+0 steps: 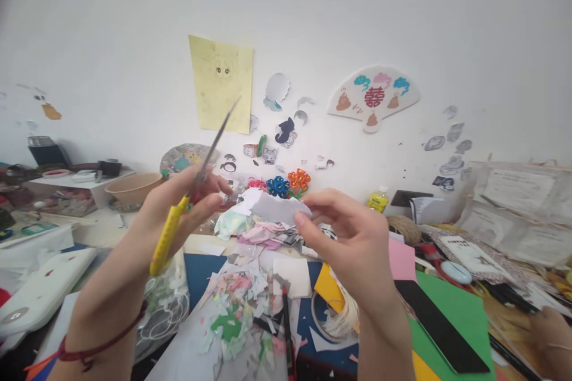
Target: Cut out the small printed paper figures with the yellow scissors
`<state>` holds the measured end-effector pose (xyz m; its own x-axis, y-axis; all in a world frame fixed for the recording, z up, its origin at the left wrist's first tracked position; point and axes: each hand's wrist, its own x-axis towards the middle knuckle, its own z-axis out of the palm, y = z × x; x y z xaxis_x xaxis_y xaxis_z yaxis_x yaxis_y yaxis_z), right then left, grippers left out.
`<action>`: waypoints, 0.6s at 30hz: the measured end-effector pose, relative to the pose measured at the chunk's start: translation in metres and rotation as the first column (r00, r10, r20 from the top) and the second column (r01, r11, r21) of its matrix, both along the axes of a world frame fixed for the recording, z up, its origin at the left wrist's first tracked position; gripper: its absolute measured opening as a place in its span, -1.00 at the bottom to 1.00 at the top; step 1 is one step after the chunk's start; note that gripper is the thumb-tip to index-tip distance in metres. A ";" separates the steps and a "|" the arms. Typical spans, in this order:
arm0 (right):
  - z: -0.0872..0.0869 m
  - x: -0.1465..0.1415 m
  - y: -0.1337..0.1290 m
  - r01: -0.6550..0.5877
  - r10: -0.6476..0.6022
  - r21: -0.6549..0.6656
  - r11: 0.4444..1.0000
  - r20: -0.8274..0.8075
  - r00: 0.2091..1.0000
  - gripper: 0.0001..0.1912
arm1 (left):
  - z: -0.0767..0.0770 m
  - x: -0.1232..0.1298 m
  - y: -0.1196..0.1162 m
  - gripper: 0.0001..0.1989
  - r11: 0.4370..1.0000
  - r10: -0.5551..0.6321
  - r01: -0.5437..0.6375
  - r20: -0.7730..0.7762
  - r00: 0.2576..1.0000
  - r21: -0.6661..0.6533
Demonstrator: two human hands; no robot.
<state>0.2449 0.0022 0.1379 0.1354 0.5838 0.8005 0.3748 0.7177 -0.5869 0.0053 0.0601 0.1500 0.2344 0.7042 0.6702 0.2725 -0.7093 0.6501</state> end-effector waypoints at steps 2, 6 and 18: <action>-0.001 0.001 0.001 -0.021 0.019 -0.051 0.998 -0.041 0.999 -0.85 | 0.001 0.010 -0.005 -0.64 0.990 -0.050 0.062 0.091 0.995 -0.129; 0.002 -0.003 0.003 -0.041 0.040 -0.066 0.997 -0.013 0.999 -0.88 | 0.000 0.026 -0.007 -0.56 0.951 -0.135 0.174 0.162 0.977 -0.254; 0.005 -0.011 0.005 -0.012 -0.047 0.253 0.967 0.223 0.974 -0.64 | -0.010 0.045 -0.002 -0.77 0.759 -0.278 0.520 0.526 0.804 -0.393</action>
<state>0.2341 0.0069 0.1427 -0.0573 0.3588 0.9316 0.4902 0.8230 -0.2869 0.0499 0.0578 0.1397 0.3603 0.8638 0.3521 -0.3377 -0.2311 0.9124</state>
